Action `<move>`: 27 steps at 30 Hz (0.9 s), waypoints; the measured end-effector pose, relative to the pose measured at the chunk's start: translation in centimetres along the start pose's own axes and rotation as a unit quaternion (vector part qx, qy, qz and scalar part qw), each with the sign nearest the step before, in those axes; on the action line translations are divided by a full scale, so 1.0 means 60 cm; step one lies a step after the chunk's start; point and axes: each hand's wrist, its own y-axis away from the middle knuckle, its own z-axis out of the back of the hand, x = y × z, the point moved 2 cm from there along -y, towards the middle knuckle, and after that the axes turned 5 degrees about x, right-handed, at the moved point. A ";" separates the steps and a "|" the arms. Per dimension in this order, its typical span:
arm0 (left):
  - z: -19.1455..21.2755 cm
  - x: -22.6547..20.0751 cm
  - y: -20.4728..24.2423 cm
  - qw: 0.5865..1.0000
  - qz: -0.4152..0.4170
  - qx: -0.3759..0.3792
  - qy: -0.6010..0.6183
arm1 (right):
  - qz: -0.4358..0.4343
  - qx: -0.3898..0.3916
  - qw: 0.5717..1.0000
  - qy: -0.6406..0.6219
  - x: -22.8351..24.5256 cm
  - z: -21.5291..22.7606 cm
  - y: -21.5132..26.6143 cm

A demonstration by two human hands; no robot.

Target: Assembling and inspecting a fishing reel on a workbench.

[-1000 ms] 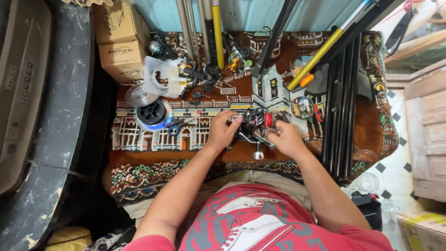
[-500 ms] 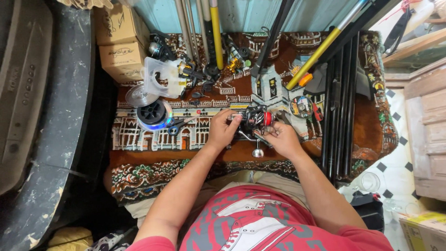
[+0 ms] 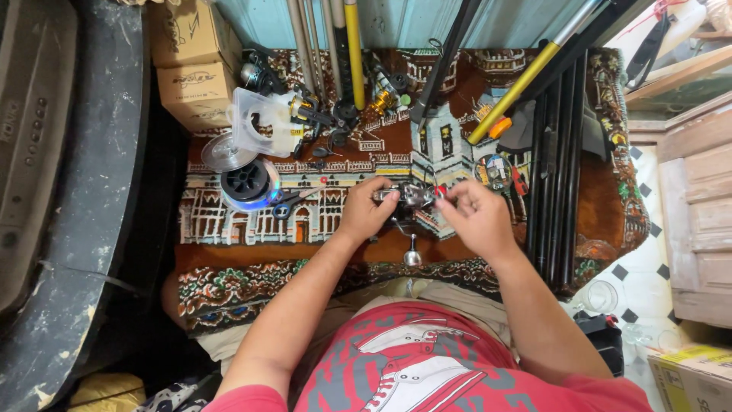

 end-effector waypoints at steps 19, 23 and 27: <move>0.000 -0.004 -0.005 0.999 0.019 0.028 0.021 | -0.048 0.053 0.993 -0.090 -0.017 -0.013 -0.028; -0.003 0.001 0.001 0.999 0.024 0.028 0.019 | 0.007 0.041 0.999 -0.006 -0.011 -0.010 -0.018; -0.005 0.005 0.008 0.997 0.071 0.032 0.023 | 0.055 0.071 0.994 0.058 -0.043 -0.015 -0.014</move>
